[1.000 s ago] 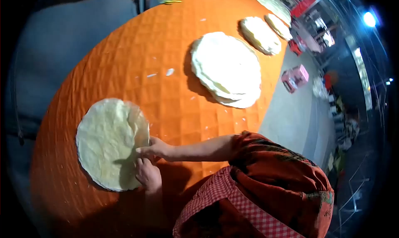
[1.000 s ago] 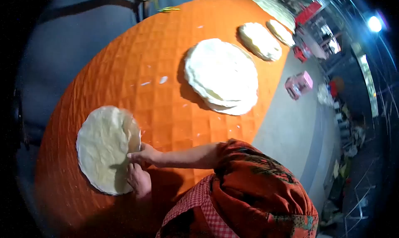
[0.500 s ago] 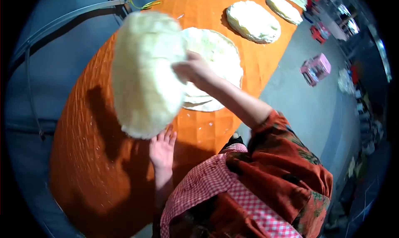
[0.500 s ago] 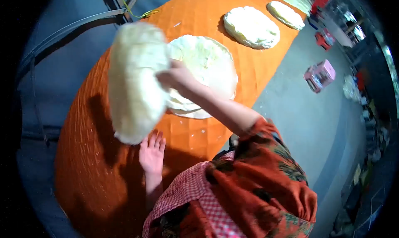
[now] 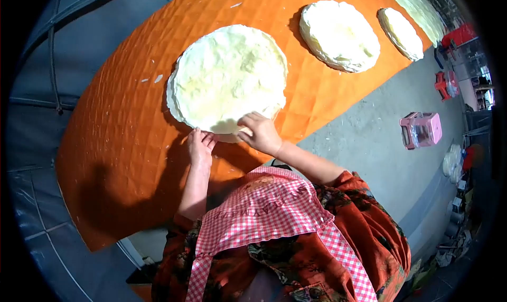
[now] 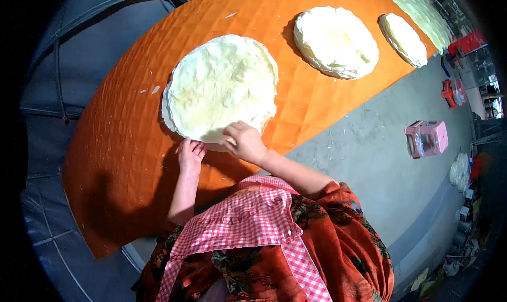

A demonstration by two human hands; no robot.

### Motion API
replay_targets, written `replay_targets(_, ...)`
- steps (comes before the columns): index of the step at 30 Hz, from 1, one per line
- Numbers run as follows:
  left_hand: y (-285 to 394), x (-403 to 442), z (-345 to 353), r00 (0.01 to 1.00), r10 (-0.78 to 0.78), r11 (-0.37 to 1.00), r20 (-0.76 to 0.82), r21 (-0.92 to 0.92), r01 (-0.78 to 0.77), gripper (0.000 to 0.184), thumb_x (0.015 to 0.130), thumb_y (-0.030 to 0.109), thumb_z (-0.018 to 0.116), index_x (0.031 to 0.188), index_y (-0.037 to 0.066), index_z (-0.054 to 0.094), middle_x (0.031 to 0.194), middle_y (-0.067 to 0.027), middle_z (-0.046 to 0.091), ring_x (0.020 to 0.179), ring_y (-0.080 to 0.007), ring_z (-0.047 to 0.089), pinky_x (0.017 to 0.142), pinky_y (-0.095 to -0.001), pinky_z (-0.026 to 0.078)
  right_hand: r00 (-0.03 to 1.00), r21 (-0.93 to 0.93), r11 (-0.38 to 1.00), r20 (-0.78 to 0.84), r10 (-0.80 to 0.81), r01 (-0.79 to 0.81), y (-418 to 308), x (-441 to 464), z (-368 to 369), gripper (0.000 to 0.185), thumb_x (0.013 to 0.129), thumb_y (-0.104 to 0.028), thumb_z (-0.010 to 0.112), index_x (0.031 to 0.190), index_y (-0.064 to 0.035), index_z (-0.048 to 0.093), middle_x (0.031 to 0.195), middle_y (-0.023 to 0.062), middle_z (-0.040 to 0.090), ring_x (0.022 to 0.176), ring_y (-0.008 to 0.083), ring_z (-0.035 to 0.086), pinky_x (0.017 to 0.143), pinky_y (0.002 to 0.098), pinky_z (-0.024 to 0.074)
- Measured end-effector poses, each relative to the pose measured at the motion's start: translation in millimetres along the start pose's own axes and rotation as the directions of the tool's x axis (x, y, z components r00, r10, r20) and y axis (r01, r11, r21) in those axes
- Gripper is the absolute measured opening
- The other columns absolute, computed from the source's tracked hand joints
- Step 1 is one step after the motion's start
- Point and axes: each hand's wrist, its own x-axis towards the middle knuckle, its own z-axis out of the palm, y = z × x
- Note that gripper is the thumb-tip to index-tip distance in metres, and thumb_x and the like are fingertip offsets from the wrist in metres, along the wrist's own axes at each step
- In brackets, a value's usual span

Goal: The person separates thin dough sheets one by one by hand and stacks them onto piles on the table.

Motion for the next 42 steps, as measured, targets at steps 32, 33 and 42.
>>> replay_targets(32,-49.7,46.0,24.9,0.961,-0.034,0.997,-0.275,-0.072,0.015,0.027,0.086,0.01,0.054,0.11,-0.001,0.05,0.103,-0.0143,0.057,0.083,-0.0261,0.061,0.068,-0.0378,0.056,0.954,0.143,0.97,0.202,-0.223,0.196,73.4,410.4,-162.1,0.023,0.081,-0.023,0.06,0.086,-0.0012,0.067,0.069,0.0069,0.064,0.066,0.0061,0.051,0.057,0.0299,0.0445)
replay_targets(33,-46.0,41.4,29.0,0.963,-0.036,0.996,-0.267,-0.087,0.013,0.028,0.086,0.01,0.054,0.111,-0.001,0.049,0.103,-0.0144,0.057,0.083,-0.0264,0.062,0.068,-0.0385,0.056,0.968,-0.023,0.978,0.148,-0.202,0.207,3.3,384.9,-181.9,0.016,0.077,-0.013,0.058,0.074,-0.0003,0.066,0.066,0.0162,0.064,0.059,0.028,0.062,0.056,0.0369,0.0488)
replay_targets(42,-38.9,26.0,25.6,0.998,0.0,0.981,-0.065,-0.195,-0.013,0.03,0.091,0.018,0.051,0.113,0.0,0.041,0.103,-0.0155,0.057,0.085,-0.0285,0.063,0.065,-0.0392,0.058,0.93,-0.242,0.911,0.244,-0.275,0.333,45.1,137.3,-7.5,0.023,0.078,-0.003,0.053,0.098,-0.0058,0.066,0.096,0.0133,0.065,0.085,0.0301,0.062,0.073,0.0379,0.0517)
